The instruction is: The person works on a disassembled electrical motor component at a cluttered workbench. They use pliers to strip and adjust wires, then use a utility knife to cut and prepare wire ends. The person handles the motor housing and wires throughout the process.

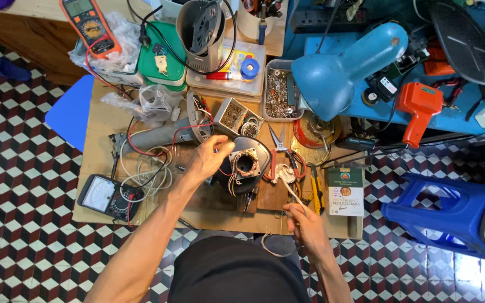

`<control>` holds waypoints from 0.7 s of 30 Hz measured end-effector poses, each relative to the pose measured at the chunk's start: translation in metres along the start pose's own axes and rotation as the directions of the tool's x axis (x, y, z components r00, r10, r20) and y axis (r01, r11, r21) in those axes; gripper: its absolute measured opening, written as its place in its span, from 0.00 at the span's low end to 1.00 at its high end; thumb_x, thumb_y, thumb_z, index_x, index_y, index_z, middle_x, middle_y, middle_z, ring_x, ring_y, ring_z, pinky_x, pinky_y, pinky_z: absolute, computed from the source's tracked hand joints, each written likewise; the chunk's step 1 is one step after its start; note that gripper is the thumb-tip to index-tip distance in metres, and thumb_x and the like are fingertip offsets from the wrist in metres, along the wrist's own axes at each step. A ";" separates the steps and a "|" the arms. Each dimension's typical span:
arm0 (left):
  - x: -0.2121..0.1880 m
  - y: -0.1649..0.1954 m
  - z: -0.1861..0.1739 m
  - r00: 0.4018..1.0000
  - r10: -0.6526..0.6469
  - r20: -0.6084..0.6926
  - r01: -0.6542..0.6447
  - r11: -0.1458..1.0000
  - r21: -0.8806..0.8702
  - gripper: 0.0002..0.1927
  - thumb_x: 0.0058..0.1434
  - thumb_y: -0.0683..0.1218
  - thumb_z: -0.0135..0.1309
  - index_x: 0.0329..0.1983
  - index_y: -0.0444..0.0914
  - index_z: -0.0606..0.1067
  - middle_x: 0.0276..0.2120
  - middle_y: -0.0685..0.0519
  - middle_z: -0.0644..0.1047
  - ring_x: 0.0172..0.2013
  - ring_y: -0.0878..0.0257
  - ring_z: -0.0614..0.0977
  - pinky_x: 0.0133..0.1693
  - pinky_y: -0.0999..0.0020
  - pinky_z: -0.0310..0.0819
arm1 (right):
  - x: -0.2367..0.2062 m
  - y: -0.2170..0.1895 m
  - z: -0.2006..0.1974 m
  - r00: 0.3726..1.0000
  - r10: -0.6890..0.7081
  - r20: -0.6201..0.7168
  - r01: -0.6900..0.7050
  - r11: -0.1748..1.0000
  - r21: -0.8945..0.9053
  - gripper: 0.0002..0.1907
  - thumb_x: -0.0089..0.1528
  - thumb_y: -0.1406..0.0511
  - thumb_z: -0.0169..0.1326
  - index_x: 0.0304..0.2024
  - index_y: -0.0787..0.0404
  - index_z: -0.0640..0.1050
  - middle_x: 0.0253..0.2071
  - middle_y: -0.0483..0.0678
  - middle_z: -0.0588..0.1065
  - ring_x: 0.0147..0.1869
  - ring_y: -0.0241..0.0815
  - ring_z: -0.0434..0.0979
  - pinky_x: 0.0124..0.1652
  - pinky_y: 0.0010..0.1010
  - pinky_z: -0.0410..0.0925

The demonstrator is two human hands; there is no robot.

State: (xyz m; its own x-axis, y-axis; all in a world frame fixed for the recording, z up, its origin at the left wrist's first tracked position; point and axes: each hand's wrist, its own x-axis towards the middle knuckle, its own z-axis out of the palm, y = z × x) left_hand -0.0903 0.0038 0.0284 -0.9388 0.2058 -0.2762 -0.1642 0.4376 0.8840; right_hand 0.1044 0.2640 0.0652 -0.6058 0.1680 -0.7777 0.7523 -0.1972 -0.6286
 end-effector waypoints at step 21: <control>0.002 -0.031 0.013 0.849 -0.495 0.184 0.523 0.739 -0.425 0.22 0.65 0.53 0.55 0.59 0.41 0.66 0.47 0.51 0.78 0.44 0.60 0.81 0.40 0.55 0.82 | 0.107 -0.004 0.047 0.999 0.008 0.049 -0.025 0.931 0.364 0.24 0.69 0.57 0.43 0.57 0.69 0.74 0.49 0.56 0.80 0.19 0.31 0.65 0.17 0.23 0.57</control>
State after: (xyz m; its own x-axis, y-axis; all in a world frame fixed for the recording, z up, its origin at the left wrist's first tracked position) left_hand -0.0828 0.0015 -0.0043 -0.6601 0.1195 -0.7417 -0.7410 0.0586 0.6689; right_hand 0.0243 0.2376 -0.0161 -0.6116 0.1190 -0.7821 0.6214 -0.5396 -0.5681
